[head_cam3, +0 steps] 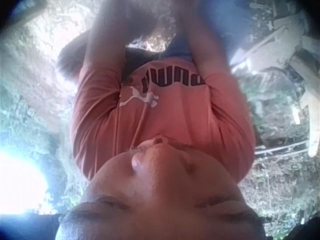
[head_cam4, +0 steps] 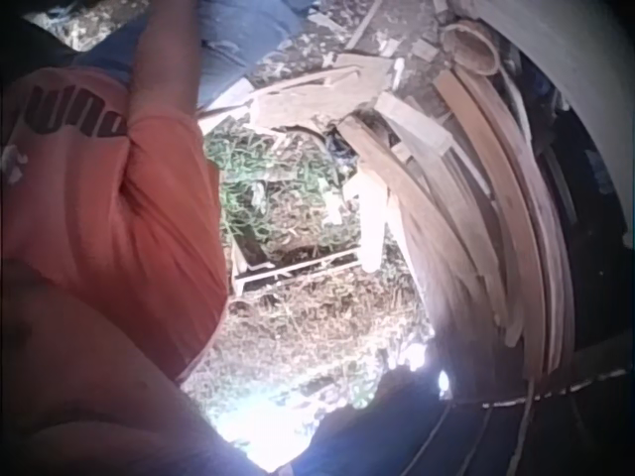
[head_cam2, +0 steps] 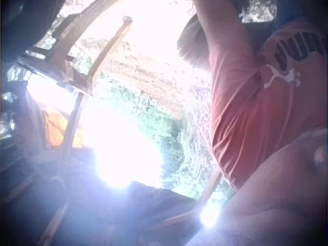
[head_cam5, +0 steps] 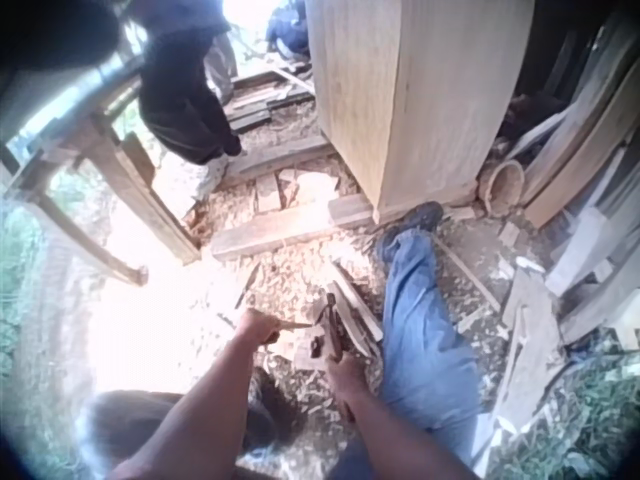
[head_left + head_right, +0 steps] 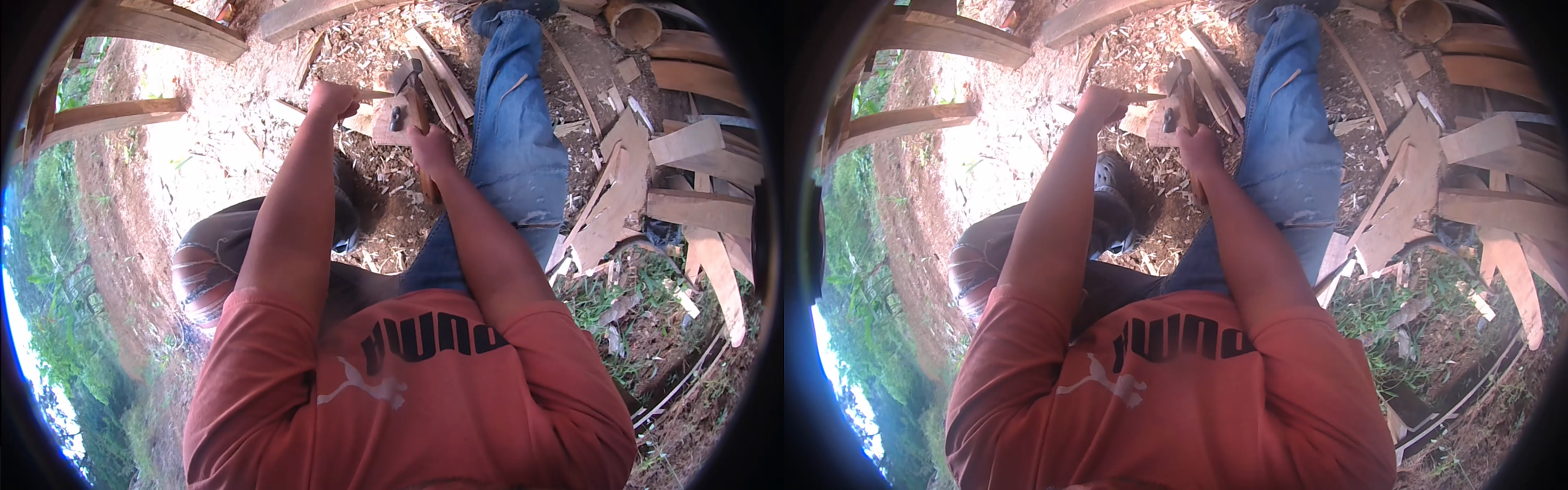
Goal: The person kneels on the ground and repeatedly strikes a small piece of wood with a hammer to split it. The person holds the wood with one hand and swings the hammer with the other, producing wood chips and smaller fragments.
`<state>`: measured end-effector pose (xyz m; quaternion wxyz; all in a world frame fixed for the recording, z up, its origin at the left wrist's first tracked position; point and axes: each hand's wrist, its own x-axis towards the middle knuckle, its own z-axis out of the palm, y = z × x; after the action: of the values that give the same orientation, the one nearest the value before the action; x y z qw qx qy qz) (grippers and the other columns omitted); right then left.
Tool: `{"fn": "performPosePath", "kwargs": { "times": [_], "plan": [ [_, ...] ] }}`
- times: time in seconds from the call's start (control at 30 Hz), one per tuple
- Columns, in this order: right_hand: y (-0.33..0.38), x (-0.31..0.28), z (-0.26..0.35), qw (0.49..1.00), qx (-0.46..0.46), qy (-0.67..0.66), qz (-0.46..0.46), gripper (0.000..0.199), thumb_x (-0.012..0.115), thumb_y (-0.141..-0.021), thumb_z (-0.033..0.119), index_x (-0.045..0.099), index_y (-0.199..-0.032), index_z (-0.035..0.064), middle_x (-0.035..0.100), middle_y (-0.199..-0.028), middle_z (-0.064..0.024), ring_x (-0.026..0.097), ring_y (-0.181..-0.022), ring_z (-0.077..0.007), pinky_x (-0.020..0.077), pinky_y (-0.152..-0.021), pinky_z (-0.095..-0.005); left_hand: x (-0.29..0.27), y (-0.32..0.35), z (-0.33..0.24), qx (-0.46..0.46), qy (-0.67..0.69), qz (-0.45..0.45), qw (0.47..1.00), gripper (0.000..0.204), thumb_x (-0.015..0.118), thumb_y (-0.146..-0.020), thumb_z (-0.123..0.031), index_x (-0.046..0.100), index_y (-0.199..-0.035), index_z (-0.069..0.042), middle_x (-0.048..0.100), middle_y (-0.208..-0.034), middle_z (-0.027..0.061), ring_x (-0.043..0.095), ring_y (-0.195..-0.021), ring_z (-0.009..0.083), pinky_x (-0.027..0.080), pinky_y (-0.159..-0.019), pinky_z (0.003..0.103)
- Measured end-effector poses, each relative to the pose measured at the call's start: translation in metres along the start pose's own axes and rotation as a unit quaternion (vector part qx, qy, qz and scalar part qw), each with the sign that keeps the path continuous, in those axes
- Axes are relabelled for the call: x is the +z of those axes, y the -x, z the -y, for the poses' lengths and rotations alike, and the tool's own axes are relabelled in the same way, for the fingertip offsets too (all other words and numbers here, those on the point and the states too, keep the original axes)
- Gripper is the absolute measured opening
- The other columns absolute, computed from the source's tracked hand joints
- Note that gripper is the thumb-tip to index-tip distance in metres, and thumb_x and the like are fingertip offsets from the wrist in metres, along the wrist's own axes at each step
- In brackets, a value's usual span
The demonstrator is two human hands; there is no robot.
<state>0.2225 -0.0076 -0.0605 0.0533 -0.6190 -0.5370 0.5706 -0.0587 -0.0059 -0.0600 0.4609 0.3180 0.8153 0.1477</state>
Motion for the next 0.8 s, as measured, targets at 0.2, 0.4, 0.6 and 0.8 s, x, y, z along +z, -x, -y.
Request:
{"fn": "performPosePath", "kwargs": {
  "times": [0.2, 0.4, 0.6, 0.8],
  "plan": [
    [-0.007, -0.005, 0.006, 0.994, 0.027, -0.11, 0.009, 0.04, 0.065, -0.107, 0.032, 0.067, -0.119, -0.006, 0.069, -0.072, -0.0117, 0.069, -0.051, -0.0215, 0.0552, -0.048, -0.0397, -0.003, 0.01, -0.004, -0.028, 0.193, 0.038, 0.98, 0.018, 0.072, -0.099, -0.008, 0.075, -0.091, 0.008, 0.073, -0.076, 0.0145, 0.074, -0.058, 0.0214, 0.066, -0.053, 0.033],
    [-0.002, -0.011, 0.003, 0.993, 0.022, -0.118, 0.014, 0.041, 0.065, -0.107, 0.033, 0.067, -0.119, -0.0068, 0.068, -0.069, -0.0097, 0.069, -0.051, -0.0221, 0.0551, -0.05, -0.04, 0.003, 0.066, -0.066, -0.12, 0.26, -0.057, 0.956, 0.022, 0.07, -0.101, -0.008, 0.08, -0.121, -0.011, 0.08, -0.104, 0.0049, 0.079, -0.088, 0.0187, 0.066, -0.084, 0.033],
    [0.005, -0.01, 0.013, 0.999, 0.012, -0.042, 0.025, 0.047, 0.066, -0.105, 0.038, 0.071, -0.122, -0.0059, 0.074, -0.079, -0.016, 0.076, -0.065, -0.028, 0.0602, -0.065, -0.0427, 0.001, 0.033, -0.014, 0.046, 0.1, 0.044, 0.993, 0.02, 0.082, -0.093, -0.008, 0.082, -0.113, -0.011, 0.08, -0.102, 0.005, 0.077, -0.09, 0.0133, 0.065, -0.079, 0.03],
    [0.002, -0.006, 0.004, 0.992, -0.096, 0.051, -0.058, 0.043, 0.068, -0.103, 0.042, 0.075, -0.116, 0.0018, 0.077, -0.09, -0.019, 0.077, -0.085, -0.0369, 0.059, -0.08, -0.0499, 0.007, 0.083, -0.07, 0.027, 0.048, -0.08, 0.995, 0.058, 0.088, -0.087, -0.027, 0.066, -0.133, 0.001, 0.081, -0.1, 0.0151, 0.081, -0.084, 0.0209, 0.066, -0.075, 0.034]
  ]
}}
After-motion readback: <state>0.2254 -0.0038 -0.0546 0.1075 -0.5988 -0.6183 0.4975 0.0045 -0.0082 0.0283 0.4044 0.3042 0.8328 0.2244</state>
